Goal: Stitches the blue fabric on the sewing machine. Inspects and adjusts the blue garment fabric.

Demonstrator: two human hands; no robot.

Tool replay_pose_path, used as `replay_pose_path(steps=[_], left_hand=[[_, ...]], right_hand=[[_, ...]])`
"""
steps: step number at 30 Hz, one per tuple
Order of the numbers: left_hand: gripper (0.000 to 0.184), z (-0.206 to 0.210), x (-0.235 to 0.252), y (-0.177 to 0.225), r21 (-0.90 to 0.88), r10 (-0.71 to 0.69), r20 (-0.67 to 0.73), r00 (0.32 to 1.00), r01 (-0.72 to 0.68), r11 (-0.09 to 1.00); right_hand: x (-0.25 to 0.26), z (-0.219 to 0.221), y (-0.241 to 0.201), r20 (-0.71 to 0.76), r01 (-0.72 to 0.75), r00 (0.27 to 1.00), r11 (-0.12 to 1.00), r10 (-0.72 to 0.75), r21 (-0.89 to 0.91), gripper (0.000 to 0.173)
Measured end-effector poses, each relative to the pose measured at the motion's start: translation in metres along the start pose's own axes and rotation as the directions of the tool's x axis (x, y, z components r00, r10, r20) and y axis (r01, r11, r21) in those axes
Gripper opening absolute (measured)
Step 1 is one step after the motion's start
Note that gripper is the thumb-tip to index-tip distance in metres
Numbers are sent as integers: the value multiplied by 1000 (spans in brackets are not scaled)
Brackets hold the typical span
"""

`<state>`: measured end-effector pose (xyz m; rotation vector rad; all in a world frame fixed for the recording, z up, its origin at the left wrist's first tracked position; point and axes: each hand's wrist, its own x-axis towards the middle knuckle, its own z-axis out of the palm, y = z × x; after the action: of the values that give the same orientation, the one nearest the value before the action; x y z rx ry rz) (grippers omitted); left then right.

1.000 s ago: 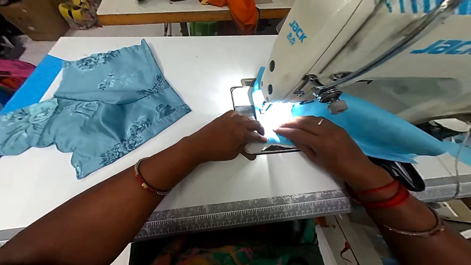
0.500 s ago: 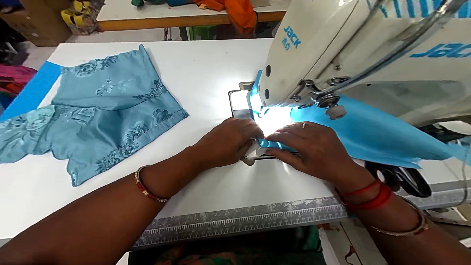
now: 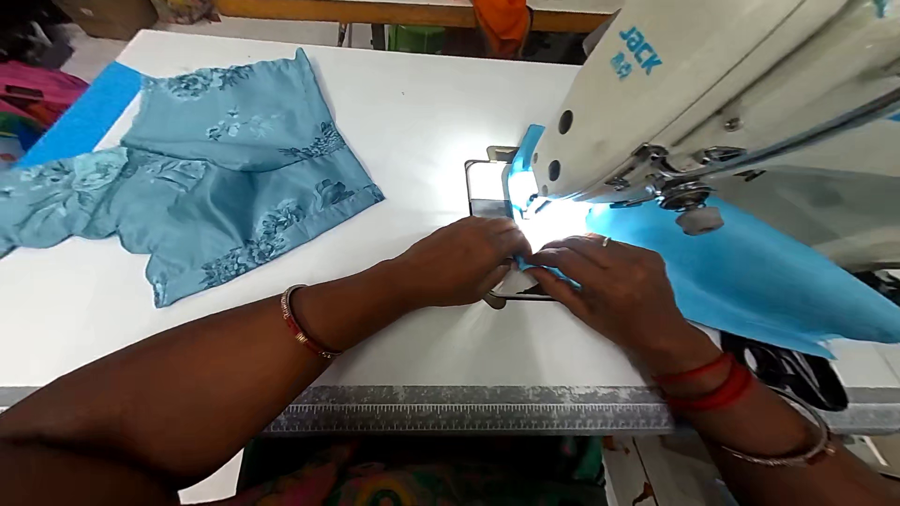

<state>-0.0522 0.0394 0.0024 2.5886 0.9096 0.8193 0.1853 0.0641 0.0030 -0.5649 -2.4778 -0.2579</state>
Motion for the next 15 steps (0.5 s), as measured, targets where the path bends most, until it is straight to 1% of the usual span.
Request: replay_pose_path(steps=[7,11,15], left_hand=[[21,0,1,1,-9,-5,-1,1000,5,1000],[19,0,1,3,-24,-29,-24,999,29,999],[19,2,1,4,-35,-61,-51,997,59,998]], right_hand=[[-1,-1,5,0,-1,1000,998,1,59,27],[0,0,1,-25,13,1000,1000,-13,12,22],[0,2,-3,-30,17,999,999,-18,-27,22]])
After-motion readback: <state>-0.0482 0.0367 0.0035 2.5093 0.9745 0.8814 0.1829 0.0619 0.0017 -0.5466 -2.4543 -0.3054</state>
